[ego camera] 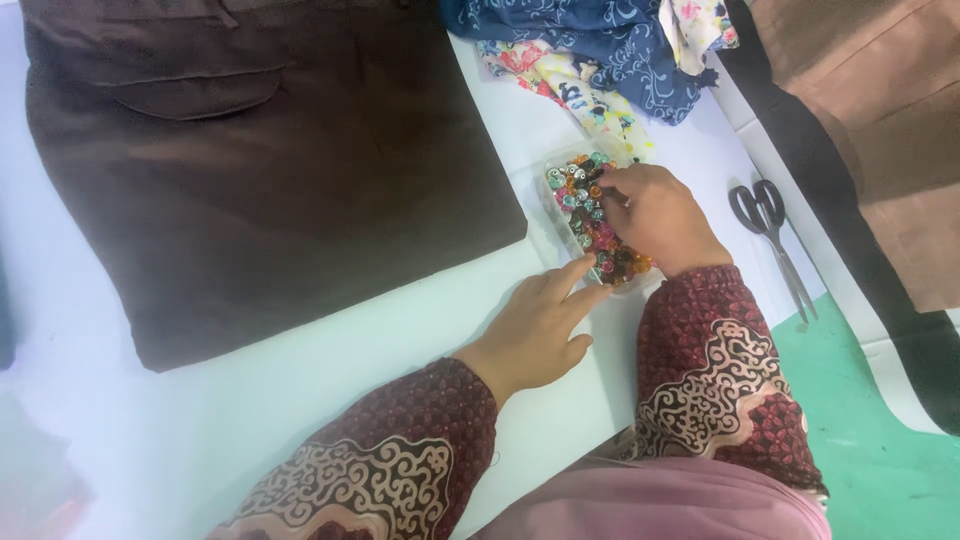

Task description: Sorting and placing small buttons into plastic bags

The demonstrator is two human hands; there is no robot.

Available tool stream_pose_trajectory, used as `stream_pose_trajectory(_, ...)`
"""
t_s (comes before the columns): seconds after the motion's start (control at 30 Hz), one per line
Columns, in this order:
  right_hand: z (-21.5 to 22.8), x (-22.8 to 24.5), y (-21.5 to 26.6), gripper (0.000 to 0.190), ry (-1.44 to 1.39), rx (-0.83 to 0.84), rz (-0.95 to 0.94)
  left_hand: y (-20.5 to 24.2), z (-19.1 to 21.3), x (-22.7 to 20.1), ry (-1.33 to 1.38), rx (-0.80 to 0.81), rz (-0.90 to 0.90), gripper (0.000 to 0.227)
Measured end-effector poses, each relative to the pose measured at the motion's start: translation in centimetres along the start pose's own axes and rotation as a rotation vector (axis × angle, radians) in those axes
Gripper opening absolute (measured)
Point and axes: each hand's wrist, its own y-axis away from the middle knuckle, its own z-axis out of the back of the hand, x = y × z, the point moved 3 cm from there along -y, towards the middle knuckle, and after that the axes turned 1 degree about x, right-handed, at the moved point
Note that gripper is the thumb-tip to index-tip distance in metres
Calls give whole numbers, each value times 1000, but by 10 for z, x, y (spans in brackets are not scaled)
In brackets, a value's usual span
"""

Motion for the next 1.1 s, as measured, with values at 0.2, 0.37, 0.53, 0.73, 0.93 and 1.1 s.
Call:
stream_pose_trajectory(0.2,-9,-10,4,21,45,-26,5,-1,1,1,22,-26,-9,57)
stream_pose_trajectory(0.37,-12,-16,9,20,-1,-97,12,-4,-1,7,85,-57,-28,55)
stream_pose_trajectory(0.53,2,-5,12,28,10,-94,21,-5,0,6,62,-36,-5,52)
stream_pose_trajectory(0.73,4,10,3,30,128,-23,16,-3,-4,9,69,-118,-66,57)
stream_pose_trajectory(0.93,-5,5,-3,25,237,20,-132,-5,0,7,25,-32,-16,53)
stream_pose_trajectory(1.1,-15,-3,0,23,188,-68,-125,-5,-4,9,44,-47,-37,53)
